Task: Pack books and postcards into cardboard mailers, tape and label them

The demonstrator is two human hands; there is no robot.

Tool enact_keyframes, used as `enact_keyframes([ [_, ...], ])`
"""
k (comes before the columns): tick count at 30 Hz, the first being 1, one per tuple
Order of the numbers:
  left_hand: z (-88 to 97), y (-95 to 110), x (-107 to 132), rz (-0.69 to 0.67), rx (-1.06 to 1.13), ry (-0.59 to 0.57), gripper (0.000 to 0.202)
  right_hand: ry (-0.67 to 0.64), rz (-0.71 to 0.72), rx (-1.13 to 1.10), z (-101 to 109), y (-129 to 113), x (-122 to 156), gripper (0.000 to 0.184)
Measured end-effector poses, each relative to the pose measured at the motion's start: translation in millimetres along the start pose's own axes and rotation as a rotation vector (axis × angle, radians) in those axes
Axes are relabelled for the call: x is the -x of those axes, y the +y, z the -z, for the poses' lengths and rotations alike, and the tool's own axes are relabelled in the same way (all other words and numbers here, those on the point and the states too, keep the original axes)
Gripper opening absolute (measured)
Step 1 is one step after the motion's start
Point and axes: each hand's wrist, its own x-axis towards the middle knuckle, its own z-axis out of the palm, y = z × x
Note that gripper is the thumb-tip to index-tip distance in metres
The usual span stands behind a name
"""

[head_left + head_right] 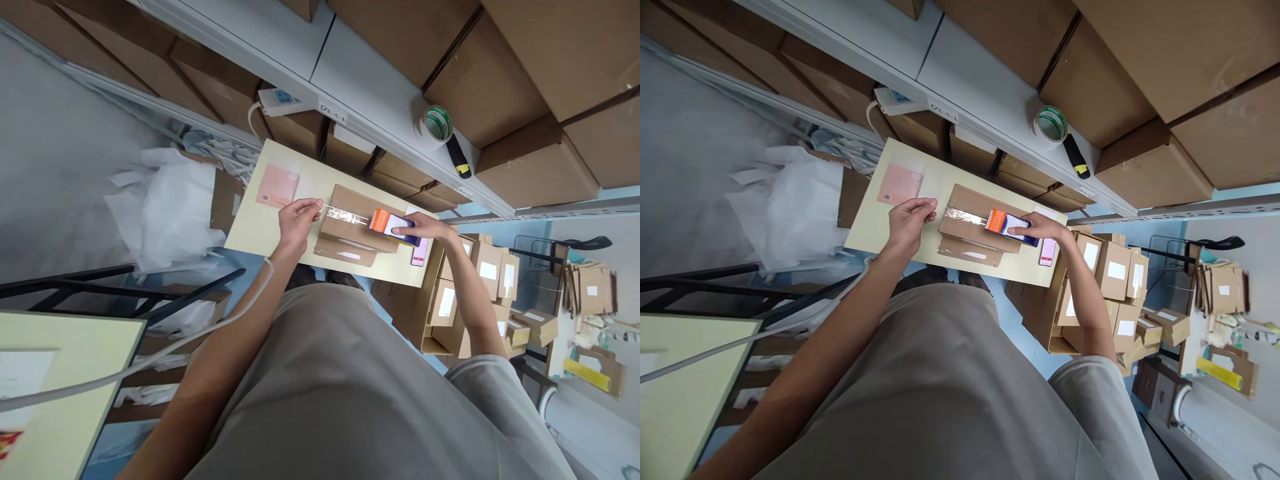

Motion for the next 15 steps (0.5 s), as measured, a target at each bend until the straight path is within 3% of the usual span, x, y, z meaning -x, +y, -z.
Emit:
enact_keyframes([
  [6, 0.4, -23.1, -23.0, -0.017, -0.006, 0.030, 0.018, -0.080, -0.109, -0.031, -1.7, 1.7, -33.5, 0.088],
  [15, -1.3, -41.4, -35.8, 0.064, 0.011, -0.004, 0.014, -0.047, -0.175, -0.025, -10.2, -1.6, -36.6, 0.090],
])
